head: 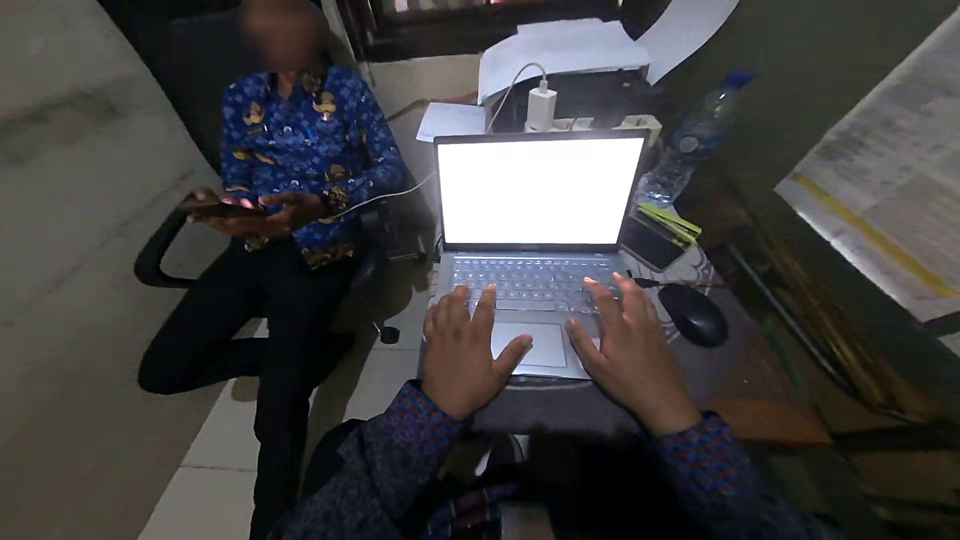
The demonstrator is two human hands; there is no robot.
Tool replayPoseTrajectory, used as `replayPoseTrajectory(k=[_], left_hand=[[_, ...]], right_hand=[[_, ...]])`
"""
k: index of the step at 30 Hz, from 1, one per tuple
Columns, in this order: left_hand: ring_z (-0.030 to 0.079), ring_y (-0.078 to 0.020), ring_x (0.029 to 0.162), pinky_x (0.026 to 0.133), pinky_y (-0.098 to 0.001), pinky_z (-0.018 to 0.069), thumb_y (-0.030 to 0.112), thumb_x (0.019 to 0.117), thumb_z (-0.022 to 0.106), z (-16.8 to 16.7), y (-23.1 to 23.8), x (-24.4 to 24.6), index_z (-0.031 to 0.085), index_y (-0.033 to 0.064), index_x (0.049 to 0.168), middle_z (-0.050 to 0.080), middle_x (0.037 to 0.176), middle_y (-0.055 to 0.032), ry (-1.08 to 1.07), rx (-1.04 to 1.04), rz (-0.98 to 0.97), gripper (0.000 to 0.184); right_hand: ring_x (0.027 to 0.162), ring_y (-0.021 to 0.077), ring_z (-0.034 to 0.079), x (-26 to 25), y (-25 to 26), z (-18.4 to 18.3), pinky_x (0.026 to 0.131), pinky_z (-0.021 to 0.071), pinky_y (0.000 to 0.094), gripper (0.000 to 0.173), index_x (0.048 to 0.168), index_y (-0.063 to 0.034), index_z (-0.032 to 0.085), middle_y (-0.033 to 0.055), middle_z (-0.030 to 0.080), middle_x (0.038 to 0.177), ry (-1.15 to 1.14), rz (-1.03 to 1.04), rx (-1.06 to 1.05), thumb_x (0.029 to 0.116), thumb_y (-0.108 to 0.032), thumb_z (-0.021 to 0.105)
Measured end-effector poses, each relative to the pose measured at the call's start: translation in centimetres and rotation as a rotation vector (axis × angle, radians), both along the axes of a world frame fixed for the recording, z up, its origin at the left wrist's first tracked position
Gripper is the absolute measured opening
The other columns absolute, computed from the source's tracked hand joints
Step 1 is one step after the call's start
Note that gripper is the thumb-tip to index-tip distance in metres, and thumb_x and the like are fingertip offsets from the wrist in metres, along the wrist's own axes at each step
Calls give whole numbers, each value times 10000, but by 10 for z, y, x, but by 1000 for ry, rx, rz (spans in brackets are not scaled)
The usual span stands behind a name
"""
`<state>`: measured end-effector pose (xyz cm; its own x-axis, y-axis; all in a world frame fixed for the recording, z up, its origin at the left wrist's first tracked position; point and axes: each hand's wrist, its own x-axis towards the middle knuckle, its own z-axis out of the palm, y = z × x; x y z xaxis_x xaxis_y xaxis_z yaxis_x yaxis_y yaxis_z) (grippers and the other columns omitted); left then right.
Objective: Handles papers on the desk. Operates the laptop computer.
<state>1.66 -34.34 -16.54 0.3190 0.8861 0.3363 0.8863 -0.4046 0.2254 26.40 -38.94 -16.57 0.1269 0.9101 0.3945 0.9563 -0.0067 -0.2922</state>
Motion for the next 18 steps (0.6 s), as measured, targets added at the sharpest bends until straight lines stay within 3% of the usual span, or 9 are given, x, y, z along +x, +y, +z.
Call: replayPoseTrajectory(k=[6, 8, 12, 15, 18], left_hand=[[494, -395, 1359, 1108, -620, 383, 893, 864, 293, 1, 0, -1, 510, 239, 1520, 499, 1505, -203, -17, -1, 0, 952], [501, -395, 1351, 1106, -618, 386, 890, 866, 296, 1, 0, -2, 509, 243, 1520, 501, 1500, -206, -21, 0, 4, 944], [484, -395, 1369, 1119, -618, 372, 892, 862, 303, 2, 0, -1, 488, 255, 1535, 487, 1515, -204, -35, -23, 5, 945], [492, -391, 1360, 1114, -614, 379, 888, 869, 297, 0, -1, -2, 497, 239, 1529, 495, 1508, -201, -36, -2, -7, 947], [492, -395, 1360, 1108, -624, 383, 891, 869, 288, 0, 0, -1, 503, 236, 1524, 502, 1500, -199, -34, -6, -9, 950]], right_hand=[[1463, 449, 376, 0, 3, -1, 1205, 232, 671, 787, 1527, -216, 492, 226, 526, 1475, -52, -7, -81, 955, -740, 358], [1461, 431, 387, 1, 3, -2, 1208, 257, 646, 783, 1518, -208, 503, 217, 518, 1486, -8, -10, -68, 954, -736, 378], [1368, 383, 487, 18, -8, 16, 1084, 458, 583, 687, 1489, -152, 528, 213, 487, 1488, 207, 29, 37, 977, -610, 495], [1362, 449, 478, 58, -24, 31, 1079, 439, 627, 688, 1490, -100, 515, 263, 476, 1488, 138, -49, 122, 981, -563, 529], [1345, 503, 466, 100, -34, 20, 1070, 430, 648, 725, 1510, -41, 463, 325, 443, 1481, 79, -139, 211, 966, -510, 566]])
